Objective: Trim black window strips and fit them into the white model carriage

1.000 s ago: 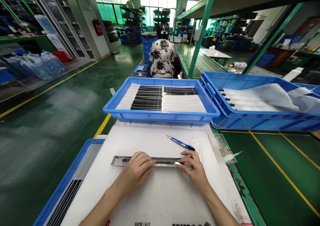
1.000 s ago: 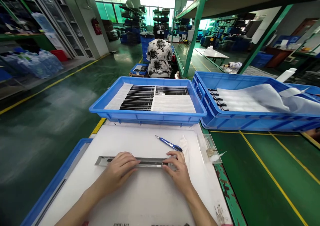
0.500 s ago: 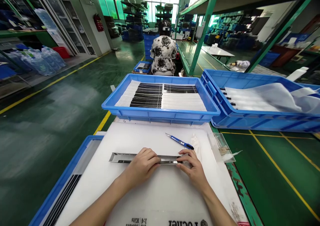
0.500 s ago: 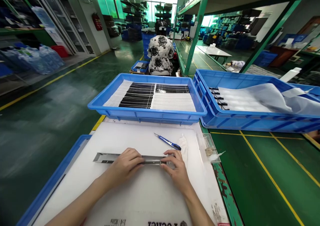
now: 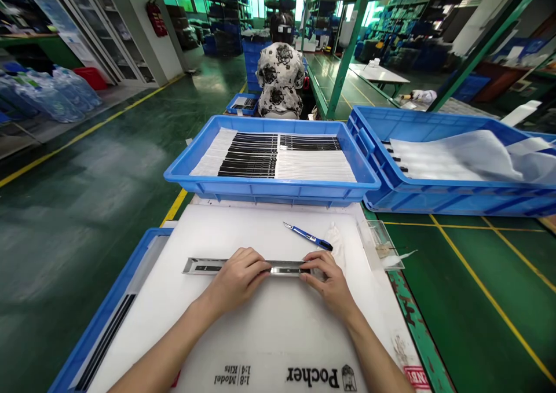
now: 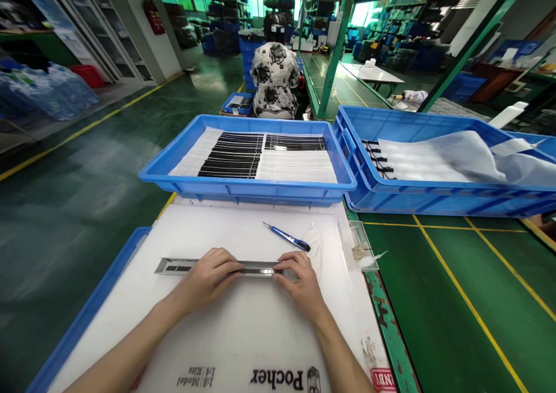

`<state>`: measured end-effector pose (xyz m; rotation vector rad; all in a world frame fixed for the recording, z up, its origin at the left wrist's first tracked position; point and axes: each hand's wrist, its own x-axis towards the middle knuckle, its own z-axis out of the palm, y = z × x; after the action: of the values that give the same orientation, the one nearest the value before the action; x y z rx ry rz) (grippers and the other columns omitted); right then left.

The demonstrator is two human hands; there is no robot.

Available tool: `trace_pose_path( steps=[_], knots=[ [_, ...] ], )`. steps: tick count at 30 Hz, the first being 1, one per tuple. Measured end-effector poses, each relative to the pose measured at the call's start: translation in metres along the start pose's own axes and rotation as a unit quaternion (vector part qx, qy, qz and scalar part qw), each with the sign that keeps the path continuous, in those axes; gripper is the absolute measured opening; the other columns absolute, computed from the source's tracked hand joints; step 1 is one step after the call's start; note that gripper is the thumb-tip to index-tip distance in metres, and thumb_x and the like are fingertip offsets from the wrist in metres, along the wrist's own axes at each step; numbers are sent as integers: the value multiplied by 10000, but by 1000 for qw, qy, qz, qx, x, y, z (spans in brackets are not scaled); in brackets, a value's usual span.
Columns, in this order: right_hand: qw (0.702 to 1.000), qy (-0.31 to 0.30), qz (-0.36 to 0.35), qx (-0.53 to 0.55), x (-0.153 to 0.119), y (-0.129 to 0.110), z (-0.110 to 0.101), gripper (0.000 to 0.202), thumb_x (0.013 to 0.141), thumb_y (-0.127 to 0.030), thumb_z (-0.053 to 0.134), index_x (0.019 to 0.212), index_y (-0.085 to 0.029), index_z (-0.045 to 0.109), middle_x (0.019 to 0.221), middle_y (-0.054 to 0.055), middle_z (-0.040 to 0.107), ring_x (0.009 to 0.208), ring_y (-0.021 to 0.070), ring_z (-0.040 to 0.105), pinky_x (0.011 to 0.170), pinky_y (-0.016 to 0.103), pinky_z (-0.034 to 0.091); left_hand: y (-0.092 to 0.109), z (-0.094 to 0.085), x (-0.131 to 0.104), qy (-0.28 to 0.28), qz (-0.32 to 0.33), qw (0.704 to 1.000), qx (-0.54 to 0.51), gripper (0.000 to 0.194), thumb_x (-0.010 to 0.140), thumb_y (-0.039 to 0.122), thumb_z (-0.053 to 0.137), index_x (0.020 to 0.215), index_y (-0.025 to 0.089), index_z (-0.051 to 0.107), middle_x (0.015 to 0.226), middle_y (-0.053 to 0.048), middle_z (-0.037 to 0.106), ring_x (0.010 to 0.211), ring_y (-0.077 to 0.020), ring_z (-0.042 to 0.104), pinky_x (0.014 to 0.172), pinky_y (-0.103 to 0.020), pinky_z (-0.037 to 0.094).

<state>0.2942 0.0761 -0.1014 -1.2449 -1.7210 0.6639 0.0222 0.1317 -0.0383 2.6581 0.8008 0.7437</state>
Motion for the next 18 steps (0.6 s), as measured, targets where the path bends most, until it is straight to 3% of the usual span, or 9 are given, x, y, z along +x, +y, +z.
trace_pose_path(
  steps=[6, 13, 18],
  knots=[
    [999, 13, -26, 20, 0, -8, -2, 196, 1018, -356, 652, 1027, -167, 704, 1073, 59, 699, 1012, 213, 667, 932, 430, 550, 2, -4, 1, 7, 6, 1000, -6, 104, 995, 134, 593, 1066, 152, 667, 897, -61, 691, 819, -187, 598, 714, -305, 504],
    [998, 25, -46, 40, -2, -13, -3, 182, 1034, -334, 627, 1023, -162, 687, 941, 29, 682, 850, 172, 664, 805, 358, 575, 9, -8, 1, 4, -1, 1000, 12, 112, 994, 143, 594, 1074, 158, 671, 905, -60, 693, 828, -189, 620, 675, -295, 493],
    [998, 10, -52, 36, -1, -16, -4, 182, 1029, -336, 635, 1009, -162, 685, 941, 29, 683, 861, 175, 663, 812, 361, 570, 12, -8, -3, -14, -17, 1000, 22, 105, 1006, 170, 581, 1046, 165, 678, 893, -53, 692, 809, -186, 627, 671, -303, 483]
  ],
)
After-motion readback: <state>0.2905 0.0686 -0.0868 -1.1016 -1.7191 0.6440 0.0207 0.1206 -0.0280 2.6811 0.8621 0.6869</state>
